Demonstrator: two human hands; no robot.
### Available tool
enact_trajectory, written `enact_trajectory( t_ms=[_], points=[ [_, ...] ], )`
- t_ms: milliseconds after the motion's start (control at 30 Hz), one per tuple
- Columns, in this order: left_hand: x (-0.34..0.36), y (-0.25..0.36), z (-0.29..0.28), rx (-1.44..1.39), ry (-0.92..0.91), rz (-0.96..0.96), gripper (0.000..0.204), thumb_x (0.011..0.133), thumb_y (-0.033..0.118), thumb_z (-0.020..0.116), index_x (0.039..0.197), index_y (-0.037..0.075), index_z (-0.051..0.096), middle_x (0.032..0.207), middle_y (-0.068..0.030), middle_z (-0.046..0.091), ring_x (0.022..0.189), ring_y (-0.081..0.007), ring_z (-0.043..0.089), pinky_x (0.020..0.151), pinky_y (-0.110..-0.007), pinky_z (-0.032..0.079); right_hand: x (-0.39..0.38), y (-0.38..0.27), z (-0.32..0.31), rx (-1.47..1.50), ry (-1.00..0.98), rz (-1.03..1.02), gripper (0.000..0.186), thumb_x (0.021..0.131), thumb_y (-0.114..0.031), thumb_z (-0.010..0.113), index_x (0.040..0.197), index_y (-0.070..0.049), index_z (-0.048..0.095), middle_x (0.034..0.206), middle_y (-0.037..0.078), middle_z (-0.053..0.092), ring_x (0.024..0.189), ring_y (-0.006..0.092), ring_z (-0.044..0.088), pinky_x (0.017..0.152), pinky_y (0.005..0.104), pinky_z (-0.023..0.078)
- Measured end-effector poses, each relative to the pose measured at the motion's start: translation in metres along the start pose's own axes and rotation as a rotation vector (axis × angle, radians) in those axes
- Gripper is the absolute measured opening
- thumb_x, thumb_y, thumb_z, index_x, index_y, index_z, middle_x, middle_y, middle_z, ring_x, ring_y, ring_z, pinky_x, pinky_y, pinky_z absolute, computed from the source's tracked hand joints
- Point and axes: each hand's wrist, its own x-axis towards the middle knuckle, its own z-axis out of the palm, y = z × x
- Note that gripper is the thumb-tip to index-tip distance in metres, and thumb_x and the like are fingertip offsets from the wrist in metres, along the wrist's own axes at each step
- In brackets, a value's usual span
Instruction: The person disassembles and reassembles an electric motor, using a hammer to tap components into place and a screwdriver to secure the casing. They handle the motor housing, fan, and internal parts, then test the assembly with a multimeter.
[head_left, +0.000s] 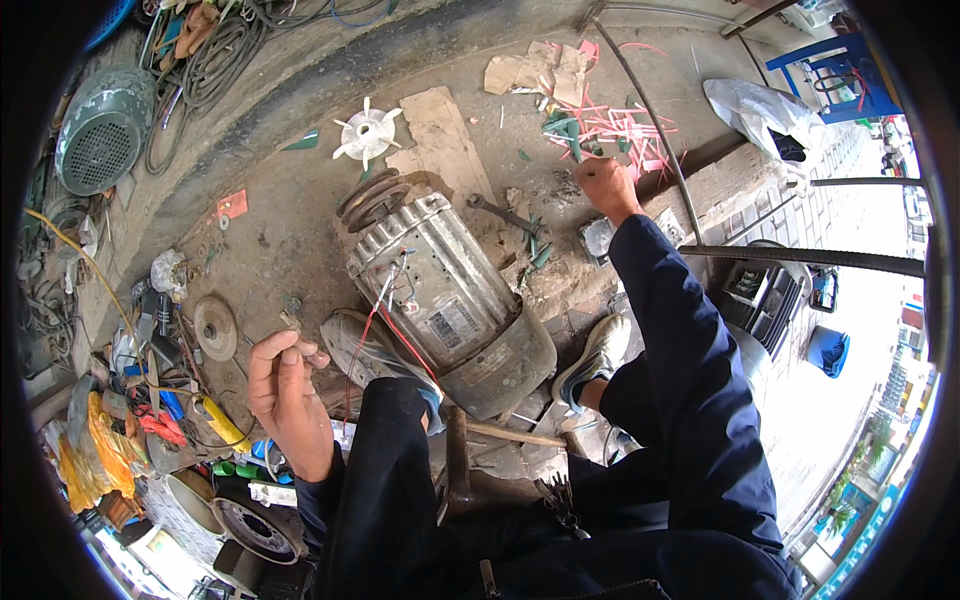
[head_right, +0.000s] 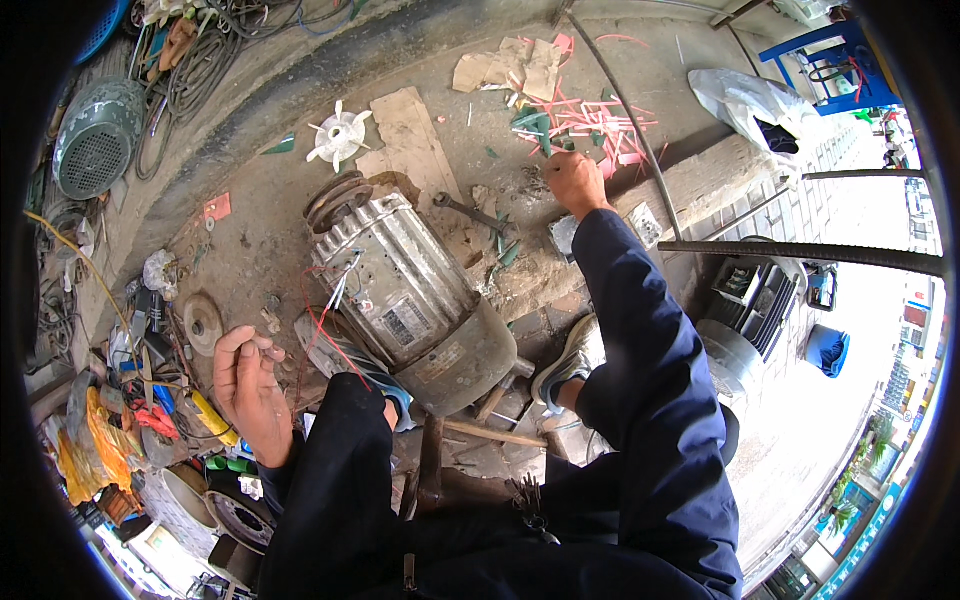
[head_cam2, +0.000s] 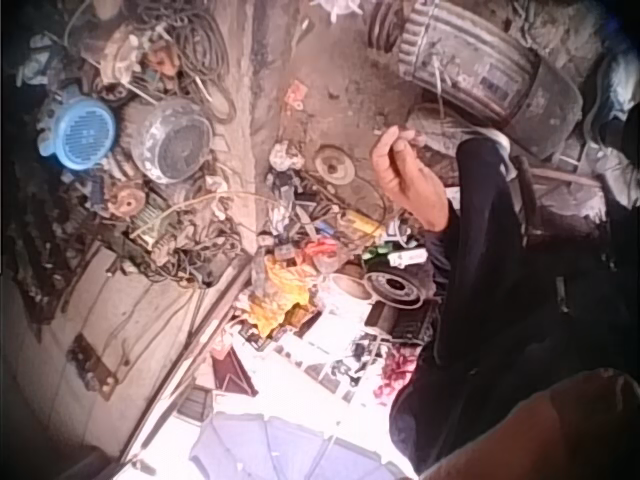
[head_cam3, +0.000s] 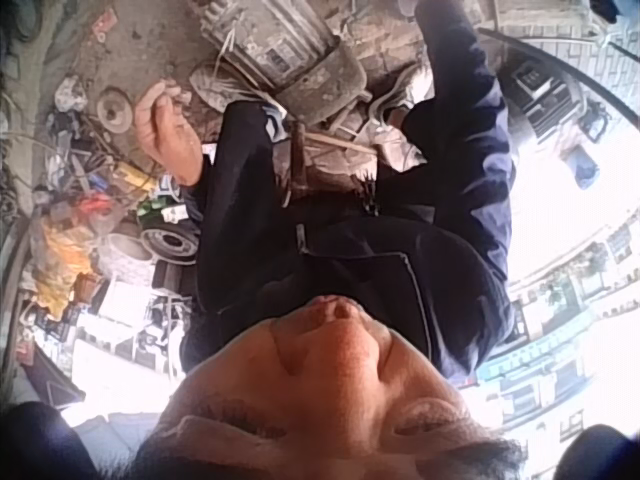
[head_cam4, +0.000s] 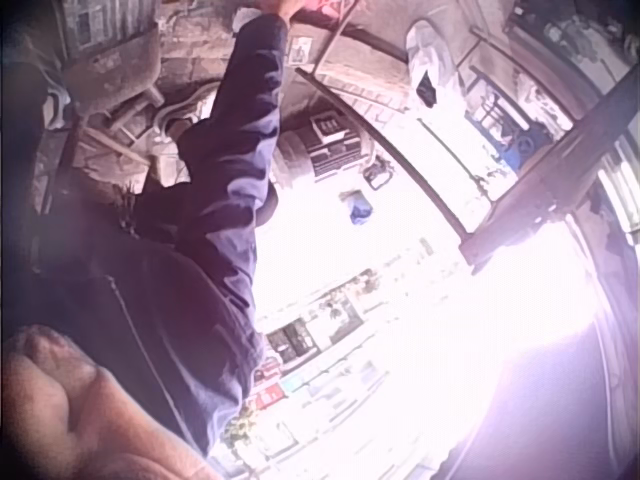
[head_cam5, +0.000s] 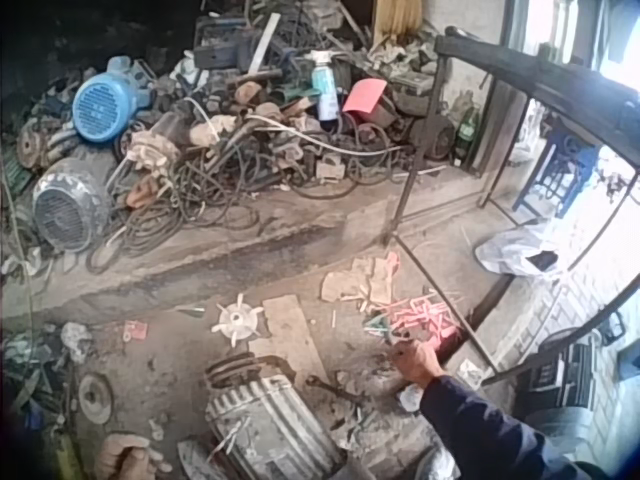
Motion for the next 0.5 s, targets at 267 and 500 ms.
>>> enact_trajectory(
  t_ms=[267,500],
  points=[
    [0.001,-0.002,-0.001,0.010,-0.029,0.011,0.018,0.107,0.005,0.054,0.120,0.000,0.064,0.099,-0.0078,0.066,0.088,-0.0157,0.060,0.081,-0.031,0.050,0.003,-0.018,0.011,-0.110,-0.052,0.101,0.031,0.083,-0.037,0.072,0.088,-0.006,0.077,0.086,0.022,0.073,0.087,0.0432,0.071,0.080,0.0513,0.056],
    [0.001,-0.003,-0.001,0.001,-0.026,0.011,0.018,0.107,0.006,0.055,0.121,-0.001,0.065,0.100,-0.0078,0.066,0.088,-0.0158,0.061,0.082,-0.031,0.051,0.005,-0.020,0.013,-0.108,-0.078,0.103,0.030,0.084,-0.035,0.071,0.085,-0.006,0.076,0.086,0.023,0.073,0.088,0.0434,0.072,0.080,0.0519,0.056]
  ],
)
